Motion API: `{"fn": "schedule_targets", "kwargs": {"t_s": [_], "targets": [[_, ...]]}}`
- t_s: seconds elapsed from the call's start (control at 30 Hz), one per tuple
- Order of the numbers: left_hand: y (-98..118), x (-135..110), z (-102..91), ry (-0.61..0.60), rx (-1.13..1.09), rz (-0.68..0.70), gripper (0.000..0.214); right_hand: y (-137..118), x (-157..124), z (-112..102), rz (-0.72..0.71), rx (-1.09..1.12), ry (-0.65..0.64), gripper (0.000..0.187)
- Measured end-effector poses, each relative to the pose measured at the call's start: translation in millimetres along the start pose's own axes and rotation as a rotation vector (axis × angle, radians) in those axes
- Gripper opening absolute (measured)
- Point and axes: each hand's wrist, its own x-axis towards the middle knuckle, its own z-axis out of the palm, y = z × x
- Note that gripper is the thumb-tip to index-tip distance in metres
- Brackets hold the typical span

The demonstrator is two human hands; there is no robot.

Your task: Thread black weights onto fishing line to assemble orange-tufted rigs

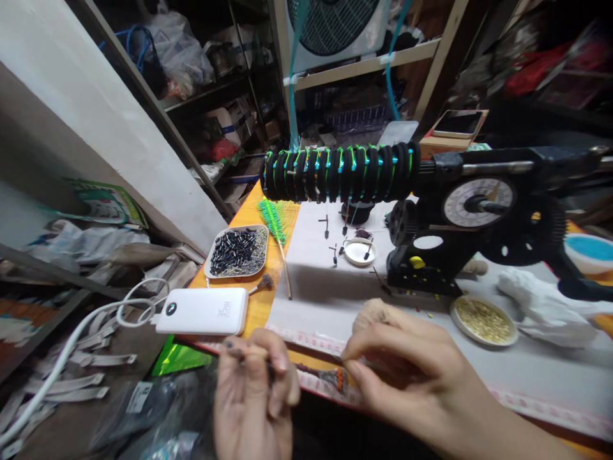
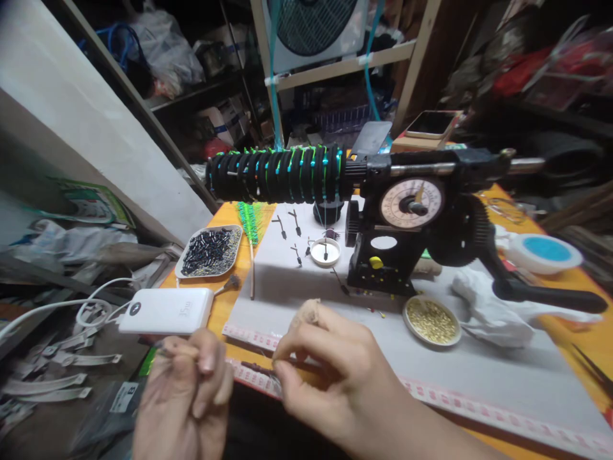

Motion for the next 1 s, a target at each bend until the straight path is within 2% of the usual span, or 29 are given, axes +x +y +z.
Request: {"fn": "schedule_targets", "kwargs": {"t_s": [0.1,0.2,0.3,0.37,0.47,0.53,0.6,0.7,0.8,0.9,1.0], "targets": [[8,5,-14.4,0.010,0.231,0.057,0.033,0,3,-5,0.204,0.131,-0.034,0.015],[4,3,-30.4,-0.209,0.494,0.077,0.030,1,5,-7,0.336,0.249,-0.085,0.020],[-3,0,-38.9,-0.433,0.747,0.180,0.010,4,6,-7,0.327,0.267,-0.110,0.019],[-4,2,-39.5,-0.546,0.932,0.251,0.017,5,7,-6,0.325,0.277,-0.109,0.017],[-3,11,-38.7,-0.756,1.104,0.269,0.022,8,7,-5,0.357,0.313,-0.084,0.018],[-2,18,-40.2,-0.842,1.210,0.255,0.020,9,8,-4,0.380,0.344,-0.067,0.021],[-1,23,-42.8,-0.877,1.294,0.242,0.017,10,9,-5,0.400,0.366,-0.064,0.022],[0,25,-43.3,-0.818,1.238,0.230,0.014,10,10,-6,0.409,0.350,-0.047,0.022],[1,21,-34.5,-0.559,0.996,0.165,0.011,6,9,-6,0.387,0.269,-0.027,0.022],[0,16,-19.9,-0.300,0.707,-0.011,0.015,1,6,-4,0.295,0.147,-0.015,0.019],[-6,10,-7.2,-0.183,0.538,-0.104,0.021,0,4,-1,0.160,0.056,0.015,0.015]]}}
